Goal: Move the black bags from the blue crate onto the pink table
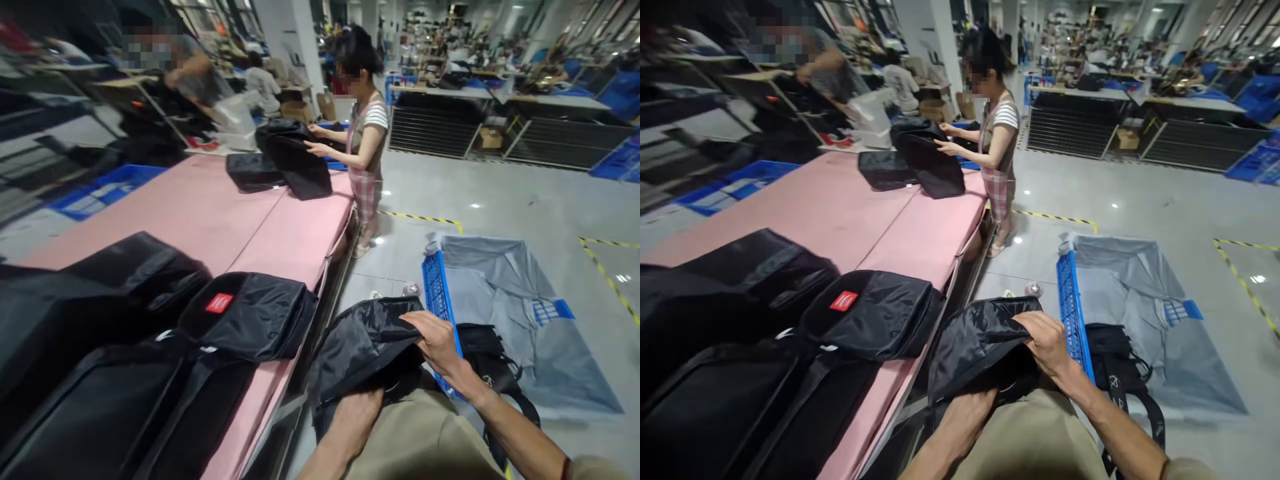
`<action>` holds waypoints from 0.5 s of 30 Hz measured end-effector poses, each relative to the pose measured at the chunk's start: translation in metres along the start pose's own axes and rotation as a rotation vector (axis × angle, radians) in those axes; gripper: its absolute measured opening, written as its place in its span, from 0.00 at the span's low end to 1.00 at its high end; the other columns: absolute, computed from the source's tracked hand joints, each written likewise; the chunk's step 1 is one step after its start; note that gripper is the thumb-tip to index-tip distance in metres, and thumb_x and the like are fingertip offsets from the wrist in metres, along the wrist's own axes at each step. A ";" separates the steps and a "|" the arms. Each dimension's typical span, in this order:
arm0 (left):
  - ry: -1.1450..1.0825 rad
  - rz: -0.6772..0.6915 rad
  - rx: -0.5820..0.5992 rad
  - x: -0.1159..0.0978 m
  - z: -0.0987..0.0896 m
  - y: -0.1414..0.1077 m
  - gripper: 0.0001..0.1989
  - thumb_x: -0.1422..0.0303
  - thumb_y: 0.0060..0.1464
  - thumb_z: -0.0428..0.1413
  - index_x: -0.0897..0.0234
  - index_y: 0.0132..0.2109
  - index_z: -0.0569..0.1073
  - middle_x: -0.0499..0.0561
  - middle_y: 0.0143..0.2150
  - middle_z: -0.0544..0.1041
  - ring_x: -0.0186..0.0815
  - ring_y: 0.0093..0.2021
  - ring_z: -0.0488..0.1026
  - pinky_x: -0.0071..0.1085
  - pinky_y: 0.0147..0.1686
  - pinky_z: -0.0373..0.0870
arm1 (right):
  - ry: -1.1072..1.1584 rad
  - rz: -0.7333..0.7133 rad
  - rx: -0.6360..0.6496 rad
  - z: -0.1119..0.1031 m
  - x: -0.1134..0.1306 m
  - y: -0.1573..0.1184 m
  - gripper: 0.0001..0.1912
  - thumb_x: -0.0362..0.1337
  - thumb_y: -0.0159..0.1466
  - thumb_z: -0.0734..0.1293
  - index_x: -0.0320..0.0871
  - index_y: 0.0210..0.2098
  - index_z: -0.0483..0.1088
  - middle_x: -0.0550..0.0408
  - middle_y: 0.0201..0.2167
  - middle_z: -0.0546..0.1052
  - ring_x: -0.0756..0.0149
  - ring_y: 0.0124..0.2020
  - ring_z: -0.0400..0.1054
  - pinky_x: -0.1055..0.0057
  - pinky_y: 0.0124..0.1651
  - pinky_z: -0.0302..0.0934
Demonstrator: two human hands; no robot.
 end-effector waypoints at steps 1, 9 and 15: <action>0.000 0.111 -0.083 -0.007 -0.007 0.001 0.31 0.82 0.62 0.50 0.62 0.70 0.73 0.64 0.62 0.84 0.52 0.59 0.84 0.44 0.55 0.81 | -0.003 0.046 -0.036 -0.008 -0.003 -0.011 0.16 0.31 0.76 0.64 0.46 0.56 0.82 0.50 0.48 0.87 0.59 0.49 0.83 0.63 0.51 0.77; -0.088 0.350 -0.868 -0.010 -0.084 0.068 0.38 0.73 0.69 0.56 0.55 0.81 0.58 0.64 0.77 0.71 0.56 0.80 0.64 0.61 0.77 0.64 | -0.125 0.300 -0.204 -0.049 -0.050 -0.056 0.14 0.33 0.77 0.65 0.48 0.53 0.83 0.52 0.39 0.86 0.59 0.38 0.83 0.66 0.39 0.75; -0.248 0.220 -0.847 0.009 -0.098 0.170 0.56 0.79 0.51 0.54 0.61 0.85 0.46 0.65 0.84 0.58 0.59 0.84 0.52 0.69 0.78 0.60 | -0.022 0.406 -0.240 -0.049 -0.109 -0.053 0.12 0.44 0.76 0.68 0.50 0.44 0.85 0.52 0.34 0.85 0.58 0.32 0.83 0.70 0.31 0.74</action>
Point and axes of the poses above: each hand's wrist, its own y-axis towards the middle knuckle, its own z-axis out of the palm, x = y × z, the point moved 5 cm from there along y, towards the middle knuckle
